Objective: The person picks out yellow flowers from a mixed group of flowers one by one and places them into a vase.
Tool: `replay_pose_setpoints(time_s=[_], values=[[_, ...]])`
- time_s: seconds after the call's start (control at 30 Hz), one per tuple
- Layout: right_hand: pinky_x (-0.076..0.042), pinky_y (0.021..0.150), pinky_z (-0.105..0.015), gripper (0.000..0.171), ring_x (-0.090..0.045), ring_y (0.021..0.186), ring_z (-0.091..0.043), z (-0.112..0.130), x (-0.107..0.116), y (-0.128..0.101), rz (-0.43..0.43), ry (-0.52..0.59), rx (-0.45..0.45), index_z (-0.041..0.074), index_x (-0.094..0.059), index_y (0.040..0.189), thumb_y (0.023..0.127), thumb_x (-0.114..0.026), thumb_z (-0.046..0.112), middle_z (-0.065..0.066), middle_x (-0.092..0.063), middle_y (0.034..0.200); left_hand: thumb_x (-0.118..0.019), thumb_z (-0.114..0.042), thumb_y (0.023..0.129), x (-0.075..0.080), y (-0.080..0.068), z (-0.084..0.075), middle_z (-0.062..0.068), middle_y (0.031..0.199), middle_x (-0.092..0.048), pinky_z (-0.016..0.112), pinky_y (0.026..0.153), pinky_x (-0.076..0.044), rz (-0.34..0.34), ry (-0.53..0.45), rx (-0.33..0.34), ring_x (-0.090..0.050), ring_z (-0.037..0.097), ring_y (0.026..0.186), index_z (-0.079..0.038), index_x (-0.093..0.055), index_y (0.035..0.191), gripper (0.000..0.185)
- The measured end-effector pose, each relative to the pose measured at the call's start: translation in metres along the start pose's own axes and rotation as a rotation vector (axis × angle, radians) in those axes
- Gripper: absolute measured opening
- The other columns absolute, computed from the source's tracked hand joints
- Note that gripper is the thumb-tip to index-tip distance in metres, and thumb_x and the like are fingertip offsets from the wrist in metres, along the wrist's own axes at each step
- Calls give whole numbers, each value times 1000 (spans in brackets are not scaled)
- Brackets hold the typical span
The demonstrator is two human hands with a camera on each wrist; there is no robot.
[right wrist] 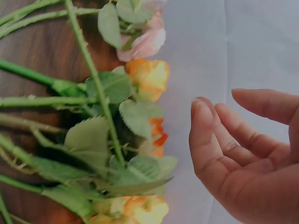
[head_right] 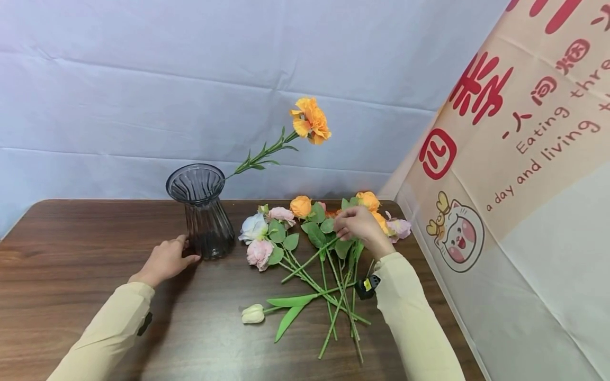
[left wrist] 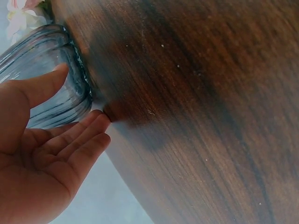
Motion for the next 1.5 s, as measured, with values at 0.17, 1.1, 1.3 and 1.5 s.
replay_pose_setpoints(time_s=[0.17,1.1,1.3,1.5], values=[[-55,66,-34,21,-61,66,-17,-16,2,3,4,-8,-20,-15,-54,103,92,-47,2,-17,-62,84,-65,-23,85,-1,0,1,35,108,-55,55,80,-45,3,1,8,-54,48,95,18,-44,118,57],[-55,56,-31,14,-60,50,-17,-73,-7,33,-96,129,-269,-13,-57,89,87,-52,0,-12,-58,61,-66,-23,84,-1,0,1,35,106,-56,55,80,-45,-15,6,12,-55,48,94,18,-45,116,56],[-55,55,-31,19,-59,49,-16,-75,-8,31,-175,131,-295,-17,-54,97,88,-51,-1,-11,-59,58,-66,-23,84,-2,0,2,35,107,-55,55,80,-45,-14,11,12,-54,48,95,18,-45,117,57],[-54,53,-30,25,-59,47,-15,-81,-7,32,-212,164,-317,-18,-51,105,89,-52,1,-10,-58,57,-66,-23,84,-2,0,1,36,107,-55,55,79,-45,-9,14,15,-55,48,94,19,-44,118,58]])
Point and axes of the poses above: each hand's wrist, its own y-axis towards the middle knuckle, its own x-axis out of the back of the hand, z = x × y, the point moved 8 cm from there along y, towards the middle knuckle
